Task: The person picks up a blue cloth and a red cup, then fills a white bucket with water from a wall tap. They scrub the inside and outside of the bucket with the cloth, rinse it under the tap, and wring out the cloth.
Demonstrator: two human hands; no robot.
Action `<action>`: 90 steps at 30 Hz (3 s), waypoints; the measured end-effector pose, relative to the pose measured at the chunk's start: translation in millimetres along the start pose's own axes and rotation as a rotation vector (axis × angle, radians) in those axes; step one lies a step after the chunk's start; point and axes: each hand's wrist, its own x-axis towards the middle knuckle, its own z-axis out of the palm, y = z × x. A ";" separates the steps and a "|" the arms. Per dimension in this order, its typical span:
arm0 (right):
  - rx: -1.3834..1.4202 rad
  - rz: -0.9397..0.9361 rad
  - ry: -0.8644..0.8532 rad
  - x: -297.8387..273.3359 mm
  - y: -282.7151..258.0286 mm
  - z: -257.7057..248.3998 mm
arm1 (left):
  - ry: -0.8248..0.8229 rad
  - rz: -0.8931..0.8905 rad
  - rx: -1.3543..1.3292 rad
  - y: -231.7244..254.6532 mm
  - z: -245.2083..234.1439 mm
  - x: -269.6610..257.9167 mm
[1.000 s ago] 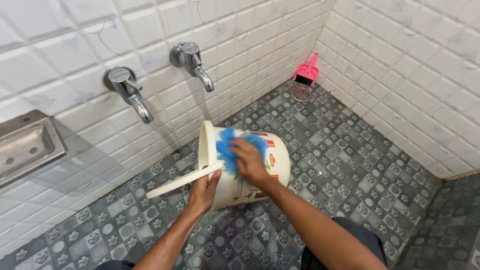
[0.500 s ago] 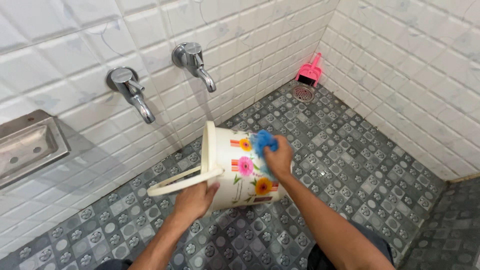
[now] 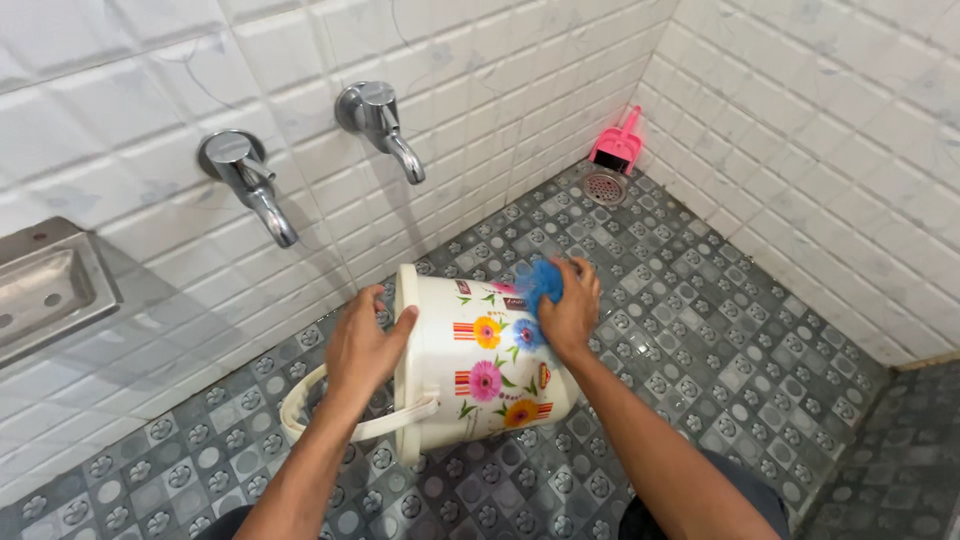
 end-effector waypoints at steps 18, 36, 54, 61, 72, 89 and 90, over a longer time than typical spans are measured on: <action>0.194 -0.133 -0.224 -32.9 7.6 34.2 | 0.038 -0.277 -0.513 -38.7 79.2 -40.5; 0.239 0.421 0.043 -60.2 67.9 56.4 | 0.073 -0.292 -0.372 -44.1 68.4 -32.0; 0.172 0.026 -0.141 -30.4 58.5 34.7 | -0.158 -0.229 -0.313 -34.9 54.2 -40.9; 0.538 0.991 -0.446 -35.4 132.8 62.5 | -0.176 -0.206 -0.466 -41.5 50.6 -47.0; 0.061 0.059 -0.335 -24.3 35.6 12.9 | -0.245 -0.213 -0.423 -38.8 54.9 -43.3; 0.219 -0.277 -0.648 -54.0 -22.8 -17.6 | -0.072 -0.372 -0.510 -80.5 37.4 38.9; 0.223 -0.311 -0.658 -58.3 -20.8 -16.8 | -0.089 -0.423 -0.537 -80.9 36.3 38.7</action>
